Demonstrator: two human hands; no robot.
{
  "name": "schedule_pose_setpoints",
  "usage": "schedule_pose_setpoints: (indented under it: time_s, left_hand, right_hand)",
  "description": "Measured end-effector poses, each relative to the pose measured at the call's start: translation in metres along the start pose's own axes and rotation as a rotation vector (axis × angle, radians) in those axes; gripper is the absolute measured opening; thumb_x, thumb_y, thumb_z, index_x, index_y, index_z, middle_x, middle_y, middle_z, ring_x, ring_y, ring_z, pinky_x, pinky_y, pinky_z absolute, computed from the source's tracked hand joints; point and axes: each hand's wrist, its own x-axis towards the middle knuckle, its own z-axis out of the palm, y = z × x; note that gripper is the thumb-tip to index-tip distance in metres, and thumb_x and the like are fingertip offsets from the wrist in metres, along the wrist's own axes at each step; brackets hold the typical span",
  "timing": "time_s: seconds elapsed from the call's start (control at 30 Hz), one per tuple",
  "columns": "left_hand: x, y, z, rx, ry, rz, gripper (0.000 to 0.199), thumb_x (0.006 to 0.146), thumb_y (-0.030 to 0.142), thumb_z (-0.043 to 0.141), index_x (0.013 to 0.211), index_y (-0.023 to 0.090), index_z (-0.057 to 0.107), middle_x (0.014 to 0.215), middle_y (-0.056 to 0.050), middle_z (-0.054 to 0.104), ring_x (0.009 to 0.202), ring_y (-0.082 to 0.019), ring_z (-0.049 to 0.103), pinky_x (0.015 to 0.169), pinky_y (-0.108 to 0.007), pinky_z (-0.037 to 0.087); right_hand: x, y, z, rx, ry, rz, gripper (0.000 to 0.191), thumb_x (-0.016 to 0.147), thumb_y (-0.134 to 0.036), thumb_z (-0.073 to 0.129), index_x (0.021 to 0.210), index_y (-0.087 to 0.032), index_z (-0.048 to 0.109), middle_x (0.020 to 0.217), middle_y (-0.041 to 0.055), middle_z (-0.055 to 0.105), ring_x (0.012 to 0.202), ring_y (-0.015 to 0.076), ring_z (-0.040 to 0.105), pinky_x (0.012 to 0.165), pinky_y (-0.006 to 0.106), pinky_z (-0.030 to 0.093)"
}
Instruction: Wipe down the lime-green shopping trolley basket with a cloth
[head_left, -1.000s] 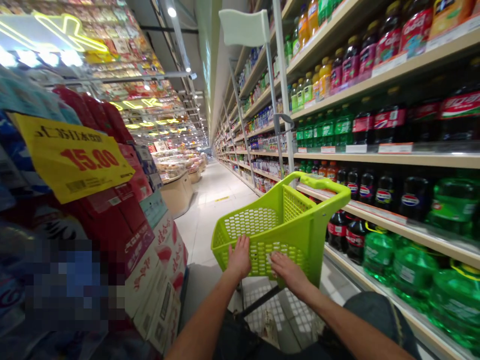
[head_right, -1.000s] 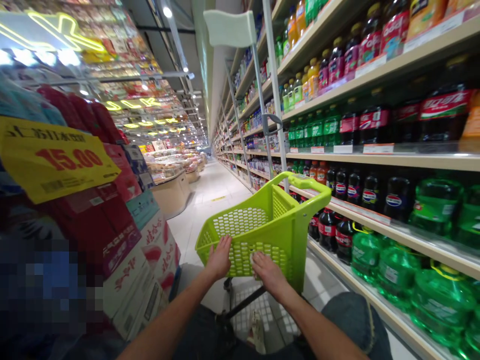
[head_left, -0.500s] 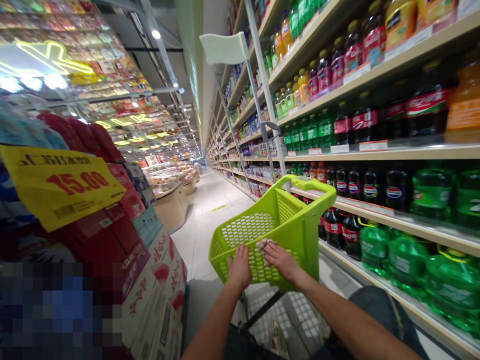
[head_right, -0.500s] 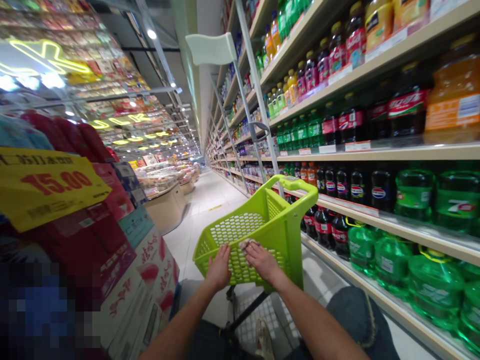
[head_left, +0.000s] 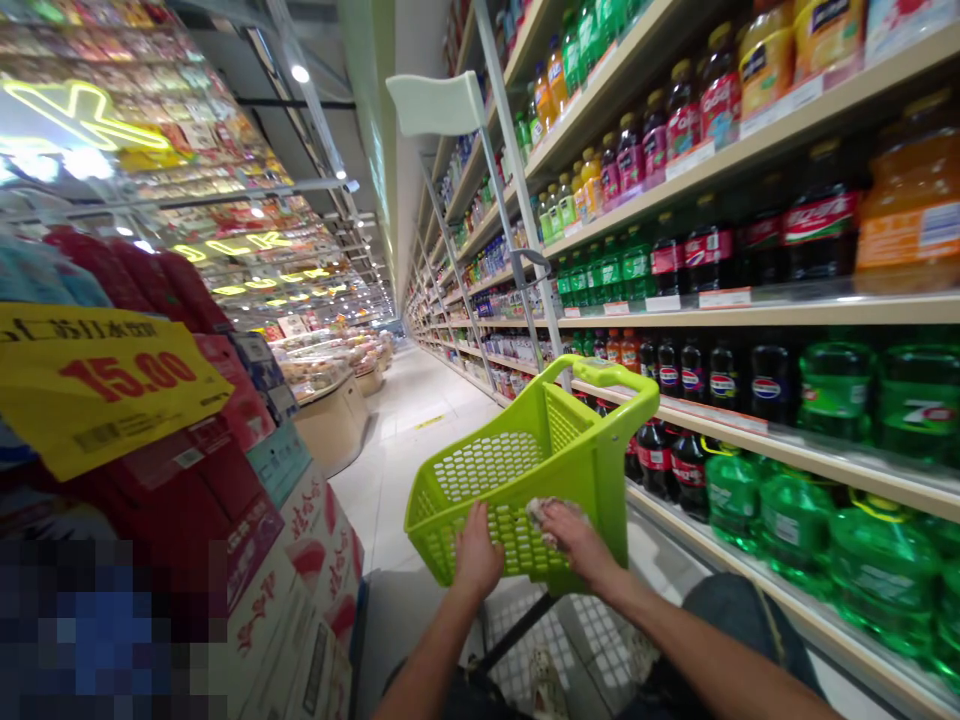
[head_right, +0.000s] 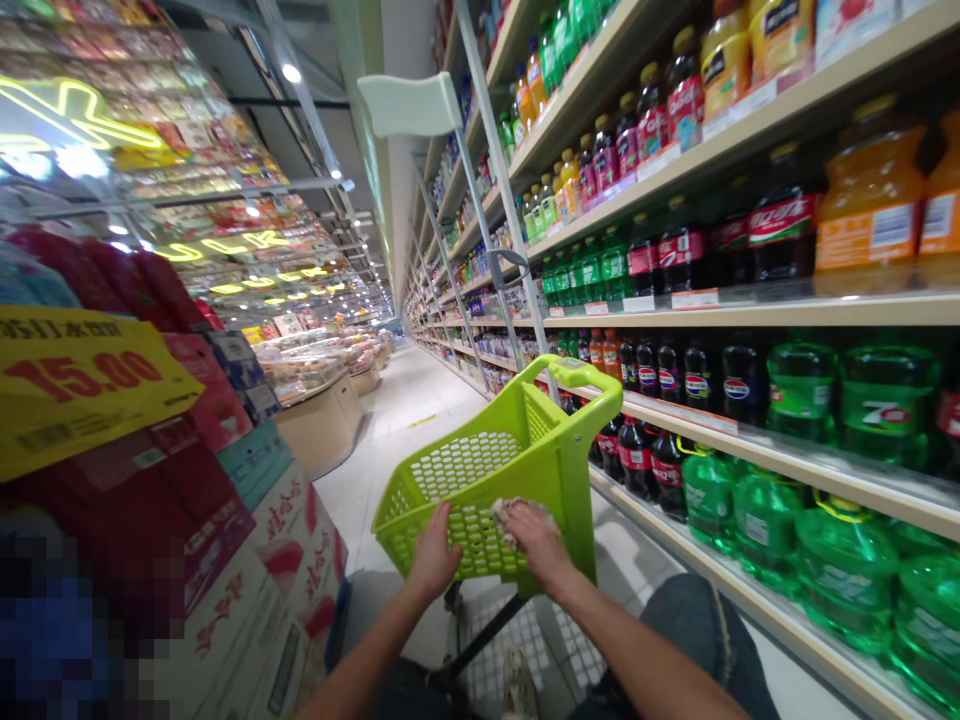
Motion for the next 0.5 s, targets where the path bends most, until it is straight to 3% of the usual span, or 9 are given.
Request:
schedule_pose_setpoints:
  time_s: [0.07, 0.13, 0.2, 0.23, 0.37, 0.43, 0.5]
  left_hand:
    - [-0.009, 0.011, 0.021, -0.392, -0.014, -0.075, 0.053, 0.073, 0.016, 0.043, 0.125, 0.014, 0.038, 0.135, -0.009, 0.041, 0.125, -0.017, 0.034, 0.103, -0.028, 0.028]
    - [-0.018, 0.027, 0.044, -0.877, -0.126, -0.200, 0.040, 0.079, 0.030, 0.038, 0.115, 0.015, 0.048, 0.116, -0.010, 0.057, 0.107, -0.018, 0.053, 0.088, -0.029, 0.041]
    - [-0.023, 0.040, 0.060, -1.273, -0.190, -0.272, 0.040, 0.078, 0.039, 0.036, 0.105, 0.014, 0.053, 0.099, -0.009, 0.063, 0.086, -0.017, 0.061, 0.072, -0.027, 0.046]
    - [-0.023, 0.045, 0.064, -1.366, -0.180, -0.310, 0.037, 0.075, 0.040, 0.040, 0.099, 0.014, 0.055, 0.090, -0.008, 0.064, 0.077, -0.016, 0.061, 0.066, -0.026, 0.046]
    - [-0.020, 0.042, 0.058, -1.431, -0.111, -0.367, 0.023, 0.061, 0.026, 0.054, 0.081, 0.015, 0.059, 0.071, -0.002, 0.062, 0.064, -0.012, 0.057, 0.060, -0.022, 0.042]
    - [-0.023, 0.035, 0.051, -1.406, -0.135, -0.368, 0.021, 0.057, 0.019, 0.054, 0.077, 0.014, 0.059, 0.069, -0.001, 0.061, 0.063, -0.012, 0.057, 0.062, -0.024, 0.042]
    - [-0.027, 0.031, 0.044, -1.345, -0.186, -0.357, 0.019, 0.055, 0.014, 0.053, 0.073, 0.013, 0.060, 0.066, -0.002, 0.061, 0.063, -0.014, 0.057, 0.064, -0.026, 0.042]
  right_hand:
    - [-0.012, -0.008, 0.010, 0.112, 0.068, 0.112, 0.037, 0.073, -0.007, 0.037, 0.096, -0.019, 0.064, 0.108, 0.0072, 0.063, 0.103, 0.0195, 0.057, 0.087, 0.036, 0.048]
    - [-0.019, -0.016, 0.017, 0.205, 0.133, 0.219, 0.044, 0.070, -0.007, 0.033, 0.101, -0.018, 0.062, 0.103, 0.0077, 0.065, 0.097, 0.0189, 0.060, 0.083, 0.034, 0.050]
    - [-0.022, -0.021, 0.019, 0.224, 0.132, 0.253, 0.046, 0.068, -0.010, 0.032, 0.103, -0.017, 0.060, 0.101, 0.0082, 0.065, 0.095, 0.0199, 0.061, 0.083, 0.035, 0.050]
    - [-0.023, -0.022, 0.018, 0.203, 0.110, 0.239, 0.045, 0.069, -0.011, 0.032, 0.103, -0.017, 0.061, 0.102, 0.0090, 0.065, 0.096, 0.0210, 0.060, 0.084, 0.037, 0.050]
    - [-0.026, -0.020, 0.012, 0.043, -0.081, 0.050, 0.038, 0.072, -0.022, 0.043, 0.106, -0.016, 0.059, 0.121, 0.0141, 0.053, 0.114, 0.0272, 0.048, 0.094, 0.046, 0.040]
    - [-0.030, -0.018, 0.009, -0.025, -0.191, -0.028, 0.043, 0.067, -0.026, 0.053, 0.108, -0.014, 0.057, 0.128, 0.0154, 0.047, 0.120, 0.0316, 0.040, 0.095, 0.051, 0.036]
    - [-0.032, -0.017, 0.007, -0.046, -0.285, -0.039, 0.047, 0.065, -0.024, 0.056, 0.112, -0.015, 0.055, 0.126, 0.0151, 0.049, 0.117, 0.0316, 0.044, 0.093, 0.049, 0.040]
